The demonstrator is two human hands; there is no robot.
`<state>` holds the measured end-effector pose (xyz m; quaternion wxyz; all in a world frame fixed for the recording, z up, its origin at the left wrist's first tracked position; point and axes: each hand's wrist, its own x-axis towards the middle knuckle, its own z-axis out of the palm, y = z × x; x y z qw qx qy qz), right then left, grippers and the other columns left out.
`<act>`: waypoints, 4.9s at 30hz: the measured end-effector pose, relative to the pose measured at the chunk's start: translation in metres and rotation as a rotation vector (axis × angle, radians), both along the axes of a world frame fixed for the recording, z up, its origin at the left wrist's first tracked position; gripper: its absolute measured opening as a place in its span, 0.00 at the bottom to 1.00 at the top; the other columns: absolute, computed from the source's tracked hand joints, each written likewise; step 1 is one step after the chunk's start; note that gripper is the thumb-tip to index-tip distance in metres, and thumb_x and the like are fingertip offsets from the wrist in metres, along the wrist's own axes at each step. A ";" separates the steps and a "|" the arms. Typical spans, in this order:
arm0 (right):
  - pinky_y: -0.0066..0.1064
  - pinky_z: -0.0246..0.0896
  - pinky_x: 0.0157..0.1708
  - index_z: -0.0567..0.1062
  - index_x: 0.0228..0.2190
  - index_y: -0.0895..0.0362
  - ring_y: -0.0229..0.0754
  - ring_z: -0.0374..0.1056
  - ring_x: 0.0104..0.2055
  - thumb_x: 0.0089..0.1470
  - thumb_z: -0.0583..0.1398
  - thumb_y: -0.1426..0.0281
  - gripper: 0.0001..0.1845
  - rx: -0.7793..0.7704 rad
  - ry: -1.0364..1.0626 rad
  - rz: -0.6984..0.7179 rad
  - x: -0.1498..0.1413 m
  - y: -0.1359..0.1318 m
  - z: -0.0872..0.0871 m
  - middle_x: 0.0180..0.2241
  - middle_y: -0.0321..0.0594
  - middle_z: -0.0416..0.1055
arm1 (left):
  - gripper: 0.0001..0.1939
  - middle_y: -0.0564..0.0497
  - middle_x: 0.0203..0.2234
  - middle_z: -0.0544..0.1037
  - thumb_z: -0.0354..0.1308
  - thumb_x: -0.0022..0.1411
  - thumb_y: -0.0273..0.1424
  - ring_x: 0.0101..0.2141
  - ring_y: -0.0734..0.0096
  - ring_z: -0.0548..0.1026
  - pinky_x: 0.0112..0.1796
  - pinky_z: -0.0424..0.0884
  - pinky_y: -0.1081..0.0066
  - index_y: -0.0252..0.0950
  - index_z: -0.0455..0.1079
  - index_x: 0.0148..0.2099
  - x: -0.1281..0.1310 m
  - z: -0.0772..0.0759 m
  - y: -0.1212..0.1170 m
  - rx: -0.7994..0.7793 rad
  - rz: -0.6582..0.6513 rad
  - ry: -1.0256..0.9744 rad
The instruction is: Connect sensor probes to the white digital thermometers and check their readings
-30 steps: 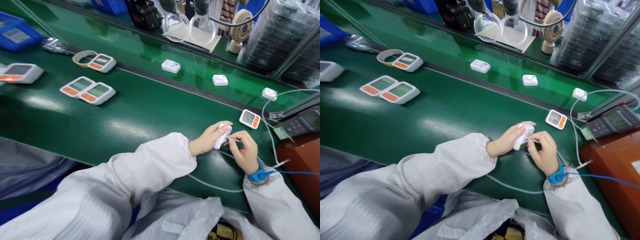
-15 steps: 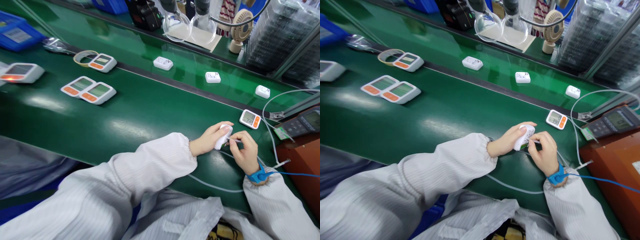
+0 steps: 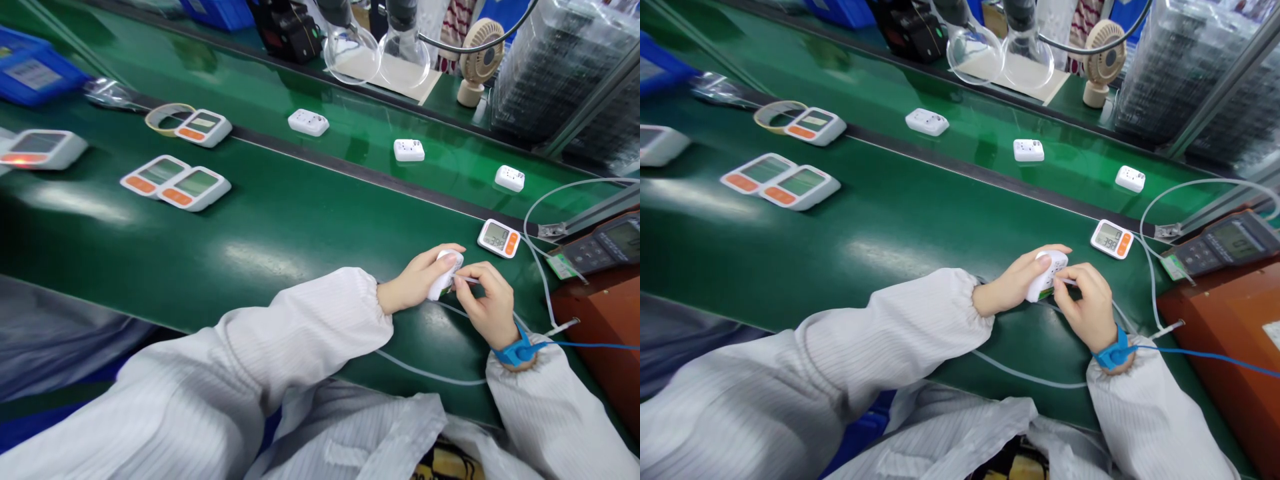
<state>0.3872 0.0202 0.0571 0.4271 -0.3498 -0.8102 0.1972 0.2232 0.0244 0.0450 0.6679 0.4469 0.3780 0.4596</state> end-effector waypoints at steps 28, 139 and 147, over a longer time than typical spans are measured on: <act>0.31 0.63 0.32 0.71 0.32 0.54 0.39 0.68 0.31 0.62 0.61 0.75 0.06 0.081 -0.027 -0.064 -0.005 -0.006 -0.004 0.30 0.34 0.71 | 0.30 0.47 0.38 0.74 0.47 0.68 0.50 0.37 0.65 0.71 0.41 0.68 0.66 0.32 0.66 0.59 -0.002 -0.002 -0.007 0.258 0.070 0.348; 0.36 0.69 0.26 0.58 0.67 0.58 0.46 0.73 0.23 0.66 0.50 0.59 0.32 -0.520 -0.115 -0.194 0.008 0.005 -0.015 0.26 0.38 0.75 | 0.39 0.48 0.43 0.69 0.67 0.59 0.39 0.33 0.70 0.75 0.32 0.73 0.69 0.48 0.48 0.64 -0.013 -0.014 0.012 0.069 -0.253 -0.042; 0.37 0.70 0.27 0.58 0.66 0.57 0.46 0.73 0.23 0.66 0.50 0.59 0.32 -0.528 -0.113 -0.196 0.008 0.005 -0.014 0.28 0.39 0.75 | 0.37 0.48 0.44 0.69 0.66 0.61 0.39 0.35 0.69 0.76 0.32 0.73 0.69 0.47 0.47 0.64 -0.013 -0.011 0.011 0.085 -0.258 -0.018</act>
